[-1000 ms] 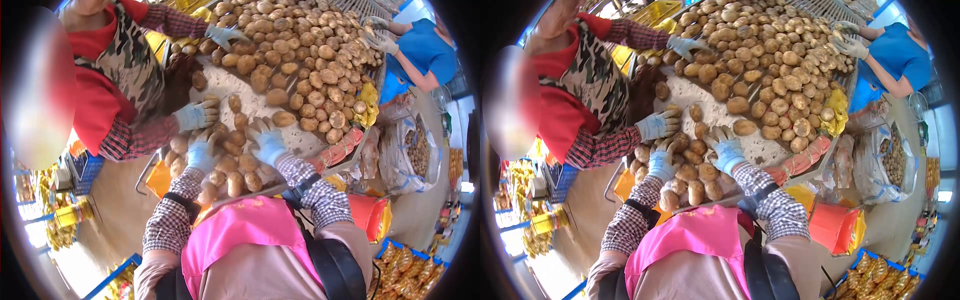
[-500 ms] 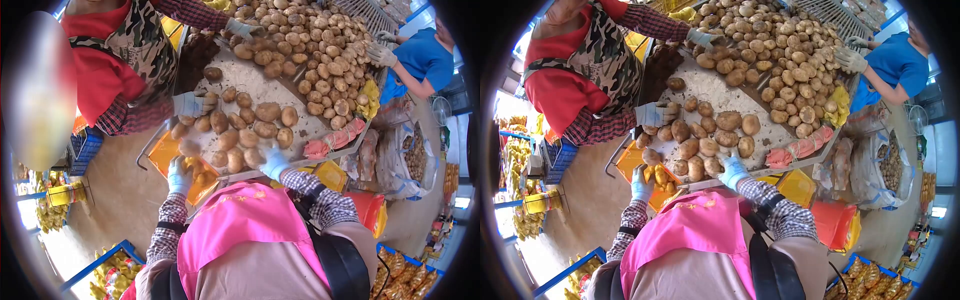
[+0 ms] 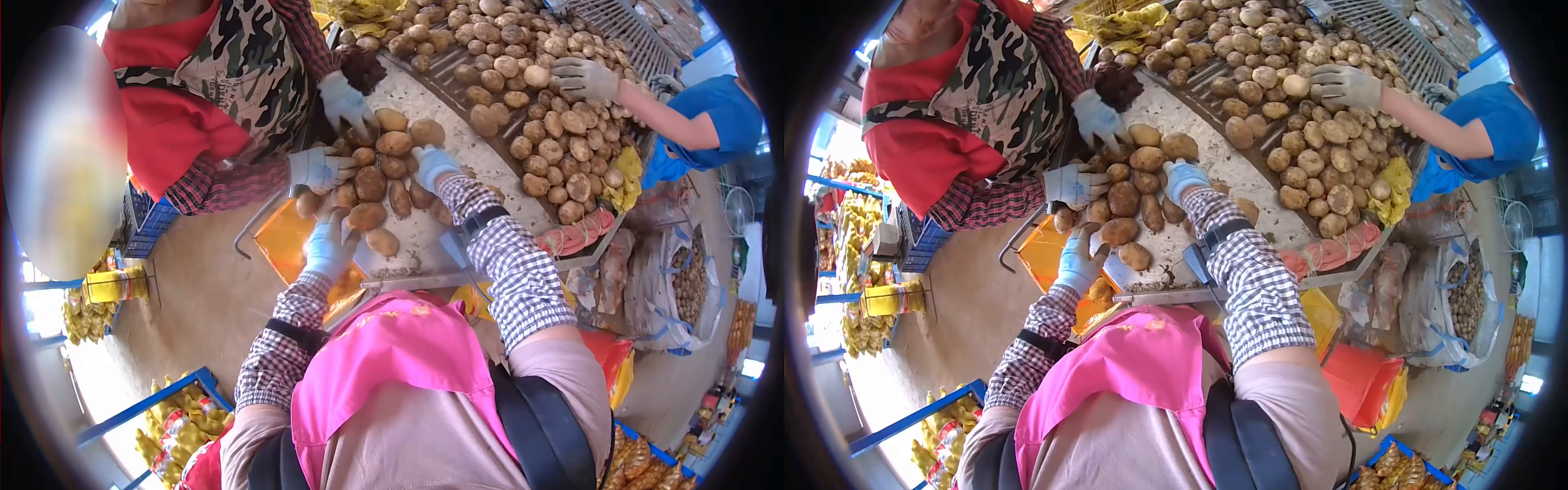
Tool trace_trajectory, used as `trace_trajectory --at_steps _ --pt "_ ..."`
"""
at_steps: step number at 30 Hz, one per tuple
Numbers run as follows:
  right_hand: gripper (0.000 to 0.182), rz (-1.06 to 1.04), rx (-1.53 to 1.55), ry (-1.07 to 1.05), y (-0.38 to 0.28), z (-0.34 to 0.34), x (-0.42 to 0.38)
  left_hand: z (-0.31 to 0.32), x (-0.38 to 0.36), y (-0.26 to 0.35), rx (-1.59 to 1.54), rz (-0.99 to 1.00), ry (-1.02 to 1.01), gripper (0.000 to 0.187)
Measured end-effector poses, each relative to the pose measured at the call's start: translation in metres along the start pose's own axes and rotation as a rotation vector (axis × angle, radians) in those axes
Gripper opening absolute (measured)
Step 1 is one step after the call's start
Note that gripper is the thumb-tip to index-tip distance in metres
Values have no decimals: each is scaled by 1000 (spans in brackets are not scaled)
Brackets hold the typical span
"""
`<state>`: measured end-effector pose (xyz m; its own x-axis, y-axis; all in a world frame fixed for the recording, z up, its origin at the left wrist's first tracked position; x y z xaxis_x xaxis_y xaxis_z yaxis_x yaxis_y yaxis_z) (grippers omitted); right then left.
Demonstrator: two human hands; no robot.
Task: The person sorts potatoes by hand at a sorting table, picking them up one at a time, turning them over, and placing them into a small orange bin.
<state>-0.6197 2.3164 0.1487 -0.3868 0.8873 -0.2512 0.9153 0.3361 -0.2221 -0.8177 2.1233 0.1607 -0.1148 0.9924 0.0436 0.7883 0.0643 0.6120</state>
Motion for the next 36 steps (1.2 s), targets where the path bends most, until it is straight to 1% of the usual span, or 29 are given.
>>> trace_trajectory --at_steps 1,2,4,6,8,9,10,11,12,13,14,15,17,18,20,21,22,23,24,25,26,27,28,30,32,33,34,35,36 --pt "48 -69 30 -59 0 -1 5 5 3 2 -13 17 24 47" --pt "48 -72 32 -67 3 0 4 9 4 2 -11 9 21 47" --pt "47 -37 158 -49 6 -12 -3 7 12 7 14 -1 -25 49" --pt "43 -75 195 14 -1 -27 -25 9 23 2 44 -3 -41 52" --pt "41 -79 -120 -189 -15 -36 -58 13 35 7 159 82 -25 50" --pt "41 -79 -120 -188 -16 -28 -67 20 47 6 204 123 -57 57" --pt "40 -157 -259 -218 -17 -13 -71 20 59 15 205 128 -53 57" --pt "40 -234 -396 -249 -19 4 -78 25 68 24 298 51 -145 60" --pt "40 -236 -398 -240 -17 23 -84 29 76 32 393 -28 -230 64" --pt "40 -247 -352 -110 -16 40 -86 42 84 30 468 -58 -208 69" --pt "39 -261 -303 14 -15 47 -88 47 92 32 474 -65 -194 69" --pt "39 -276 -305 20 -16 42 -92 51 97 32 489 -106 -236 69" --pt "41 -303 -121 -61 -14 23 -100 47 107 31 503 -164 -269 69" --pt "41 -314 -123 -62 -9 25 -100 41 112 34 463 -162 -311 73" --pt "44 -177 506 -27 9 37 -102 38 106 26 418 -156 -360 76" --pt "51 -119 815 26 18 48 -102 36 103 15 223 -188 -323 81" --pt "51 -105 811 38 15 32 -108 28 102 16 28 -211 -288 86" --pt "49 126 1223 -153 14 22 -116 22 96 19 -170 -204 -263 87" --pt "47 370 1629 -351 10 18 -125 16 86 32 -172 -186 -280 87" --pt "37 241 1887 -343 8 32 -120 10 74 44 -332 -155 -212 86" --pt "37 252 1893 -325 15 45 -121 6 63 52 -491 -127 -142 85" --pt "33 307 1983 -390 4 38 -125 22 57 42 -670 -35 -129 86" --pt "30 355 2074 -455 -7 30 -128 19 51 49 -668 -19 -139 86" --pt "34 380 2099 -443 -16 22 -138 7 34 67 -724 114 -143 88" --pt "37 257 1849 -385 -16 19 -146 0 23 81 -706 130 -146 89" --pt "43 257 1905 -359 -12 26 -146 -1 19 85 -830 206 -128 89" --pt "43 263 1911 -344 -8 36 -148 -1 13 88 -955 280 -112 89" --pt "46 196 2045 -377 -5 43 -150 -1 8 92 -1012 292 -50 89" --pt "50 123 2179 -411 -6 41 -154 2 4 93 -1015 301 -62 89"
Point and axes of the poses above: each hand's wrist, its own x-axis towards the middle knuckle, its own z-axis out of the palm, y = z × x, the point moved 3 cm from there along x, towards the middle knuckle, and after that the axes turned 2 degrees about y, right-handed, at the moved point
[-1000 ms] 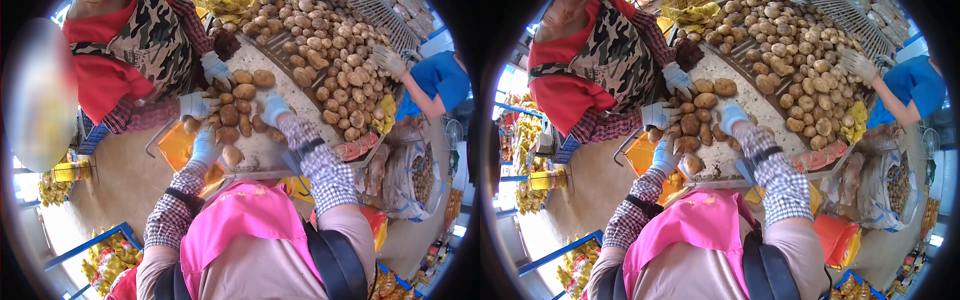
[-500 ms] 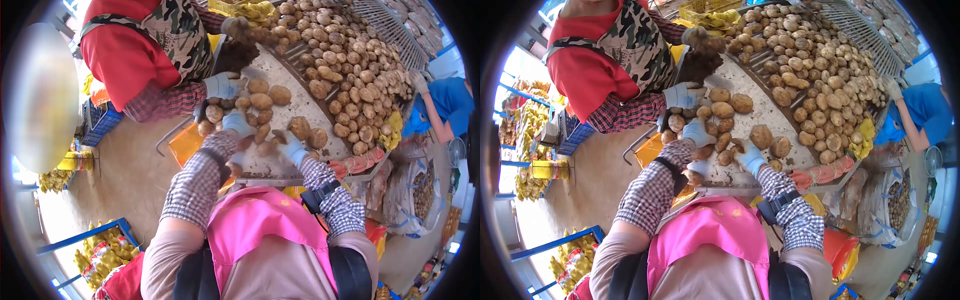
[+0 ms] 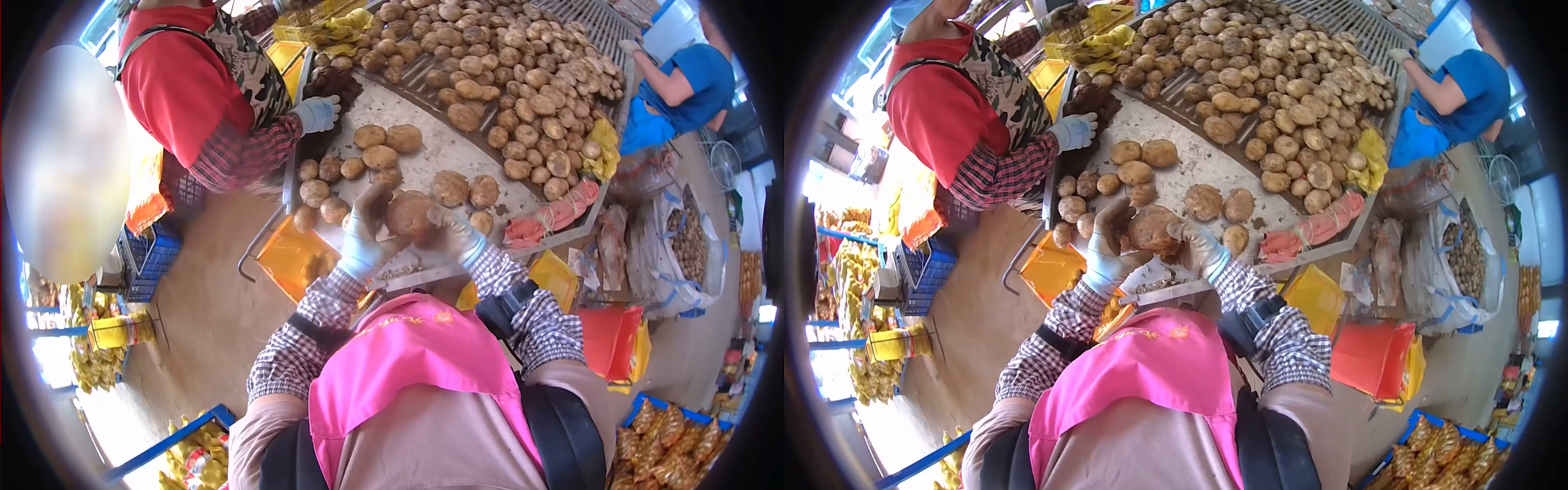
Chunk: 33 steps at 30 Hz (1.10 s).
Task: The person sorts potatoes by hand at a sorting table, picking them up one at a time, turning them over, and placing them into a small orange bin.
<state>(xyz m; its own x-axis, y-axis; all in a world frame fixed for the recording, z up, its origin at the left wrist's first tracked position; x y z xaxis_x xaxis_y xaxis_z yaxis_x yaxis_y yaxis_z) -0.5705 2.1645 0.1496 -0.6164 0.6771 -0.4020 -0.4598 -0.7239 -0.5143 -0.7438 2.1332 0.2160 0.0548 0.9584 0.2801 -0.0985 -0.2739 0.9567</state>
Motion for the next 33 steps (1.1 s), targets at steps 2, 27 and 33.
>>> trace_trajectory --at_steps 2,27,33 --pt "61 -83 41 -19 5 -1 -15 6 -10 -12 -198 -199 9 87" --pt "38 -505 181 128 13 23 -95 36 -6 -20 140 -229 -344 68" --pt "20 -952 277 606 -133 -122 -278 29 23 -59 -6 -371 -153 65"
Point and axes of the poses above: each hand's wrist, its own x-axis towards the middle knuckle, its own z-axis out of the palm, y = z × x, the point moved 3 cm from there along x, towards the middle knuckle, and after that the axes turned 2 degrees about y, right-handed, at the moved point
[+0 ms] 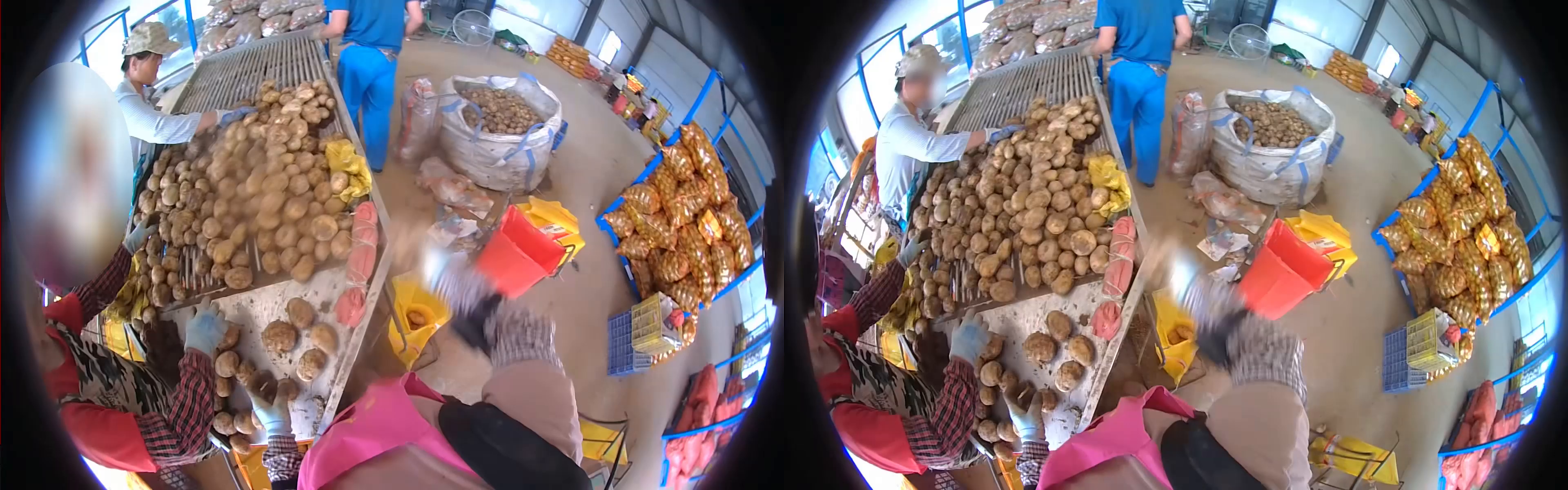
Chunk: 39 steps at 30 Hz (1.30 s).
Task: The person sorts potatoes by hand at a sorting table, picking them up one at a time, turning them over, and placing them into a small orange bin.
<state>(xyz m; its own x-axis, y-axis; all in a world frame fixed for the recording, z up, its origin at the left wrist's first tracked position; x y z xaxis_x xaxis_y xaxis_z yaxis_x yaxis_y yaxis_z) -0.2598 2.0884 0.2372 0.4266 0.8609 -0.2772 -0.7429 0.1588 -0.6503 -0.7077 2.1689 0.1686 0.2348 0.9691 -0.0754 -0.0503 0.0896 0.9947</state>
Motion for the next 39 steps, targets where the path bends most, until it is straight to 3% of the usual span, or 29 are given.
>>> trace_trajectory --at_steps 2,3,4,5,6,7,8,9,11,13,14,15,17,19,21,23,25,26,29,33,34,35,37,39 --pt "41 -664 -102 -33 -158 -56 47 -20 6 -17 362 57 65 68" --pt "44 -820 -118 172 -202 -32 42 -18 11 -7 641 233 10 72" --pt "47 -950 -152 406 -245 -4 32 -17 13 3 912 429 2 78" --pt "42 -828 -166 299 -256 2 47 -18 15 3 923 268 -46 81" --pt "37 -813 -282 349 -261 4 74 -14 20 3 1133 461 -64 83" --pt "32 -809 -399 392 -250 8 105 -11 19 10 1100 114 -56 82" --pt "35 -633 -450 273 -208 17 130 -12 24 -6 1206 81 -43 86" --pt "32 -590 -816 168 -156 33 147 -15 27 -28 1293 161 -29 91" --pt "33 -662 -1659 -41 -51 76 158 1 22 -6 1379 -85 -188 96" --pt "48 -432 -2003 -334 47 105 159 -7 16 -28 1483 -79 -179 91" --pt "56 -504 -2199 -504 86 105 165 -10 12 -29 1471 -98 -142 82" --pt "64 -518 -2254 -624 108 120 147 -15 2 -25 1436 -43 -62 67" --pt "65 -627 -2298 -514 157 111 145 -22 -13 -20 1411 -49 -32 64" --pt "62 -406 -2218 -357 176 138 108 -38 -25 -31 1430 -119 -20 71" --pt "59 -376 -2020 -303 200 135 92 -55 -45 -31 1348 -154 62 69" --pt "62 -235 -1892 -551 226 121 78 -68 -63 -26 1401 -202 115 70" --pt "67 -357 -2223 -846 252 145 26 -87 -87 -37 1310 -222 217 70" --pt "71 -429 -2196 -844 267 144 12 -85 -96 -31 1423 -108 222 65" --pt "64 -265 -2151 -1151 308 147 -18 -94 -113 -36 1272 -132 268 67" --pt "72 -624 -1788 -1550 336 155 -62 -100 -116 -37 1119 -86 356 68" --pt "72 -512 -1711 -1599 340 157 -66 -100 -115 -31 1150 -123 349 65" --pt "72 -509 -1711 -1602 337 156 -66 -102 -114 -34 1148 -126 349 65" --pt "79 -140 -1830 -1324 299 163 -58 -109 -115 -37 1189 -69 422 64" --pt "88 -341 -2247 -862 267 148 -52 -111 -110 -22 1187 -42 412 64"
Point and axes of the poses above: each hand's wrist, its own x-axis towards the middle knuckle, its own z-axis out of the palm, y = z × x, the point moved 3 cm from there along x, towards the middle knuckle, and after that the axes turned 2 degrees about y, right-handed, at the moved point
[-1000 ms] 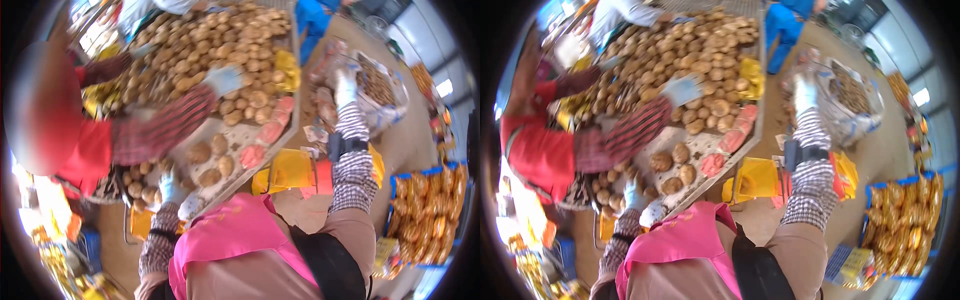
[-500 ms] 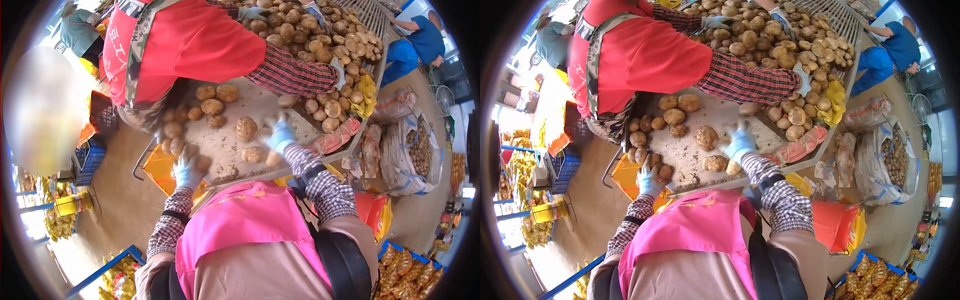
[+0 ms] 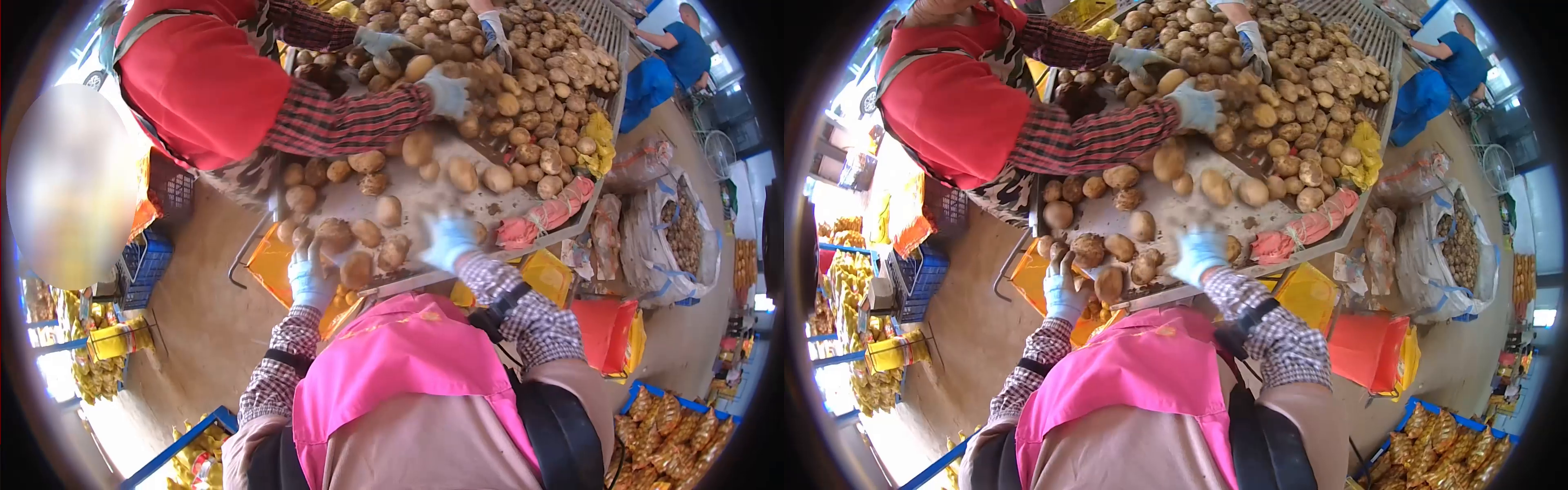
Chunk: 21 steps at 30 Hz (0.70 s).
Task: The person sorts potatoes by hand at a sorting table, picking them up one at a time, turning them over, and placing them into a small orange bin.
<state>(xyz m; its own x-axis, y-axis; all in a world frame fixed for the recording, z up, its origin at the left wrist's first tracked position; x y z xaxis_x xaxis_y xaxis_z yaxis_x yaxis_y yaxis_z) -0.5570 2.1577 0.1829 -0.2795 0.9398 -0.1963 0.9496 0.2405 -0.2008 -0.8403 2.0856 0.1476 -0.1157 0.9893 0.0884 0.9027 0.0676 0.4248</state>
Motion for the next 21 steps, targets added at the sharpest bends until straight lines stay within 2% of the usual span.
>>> trace_trajectory --at_steps 2,5,6,8,9,11,12,13,14,15,16,18,19,20,21 --pt "93 203 -128 -277 4 -14 -14 -5 10 -1 -27 84 32 67" --pt "92 81 -133 -330 -26 19 -13 0 37 -2 36 6 -50 77" --pt "88 -11 -90 -303 -47 12 -11 1 48 -4 34 1 -43 77" --pt "74 -55 172 -298 -71 29 5 7 70 -5 19 8 -52 77" --pt "74 -62 170 -298 -70 30 12 5 81 -5 19 -25 -93 77" --pt "56 -331 416 -175 -74 21 36 8 109 -12 26 -56 -86 76" --pt "46 -424 378 -12 -68 7 54 12 119 -17 30 -85 -88 76" --pt "43 -410 373 210 -59 -4 74 9 130 -14 126 29 -18 73" --pt "44 -238 123 277 -43 -10 93 14 144 -14 243 -20 -138 67" --pt "60 -42 14 225 -30 -22 121 14 153 -10 296 -35 -214 63" --pt "60 -33 12 234 -22 -30 140 12 165 -4 349 -45 -285 59" --pt "81 196 37 224 -3 -35 170 0 177 9 299 -31 -304 55" --pt "92 183 -91 107 -8 -24 180 -2 183 15 246 -28 -326 52" --pt "88 86 -24 57 -9 -14 184 8 189 11 245 -9 -326 52" --pt "85 -9 46 3 -13 -8 180 25 193 -3 261 -70 -365 51"
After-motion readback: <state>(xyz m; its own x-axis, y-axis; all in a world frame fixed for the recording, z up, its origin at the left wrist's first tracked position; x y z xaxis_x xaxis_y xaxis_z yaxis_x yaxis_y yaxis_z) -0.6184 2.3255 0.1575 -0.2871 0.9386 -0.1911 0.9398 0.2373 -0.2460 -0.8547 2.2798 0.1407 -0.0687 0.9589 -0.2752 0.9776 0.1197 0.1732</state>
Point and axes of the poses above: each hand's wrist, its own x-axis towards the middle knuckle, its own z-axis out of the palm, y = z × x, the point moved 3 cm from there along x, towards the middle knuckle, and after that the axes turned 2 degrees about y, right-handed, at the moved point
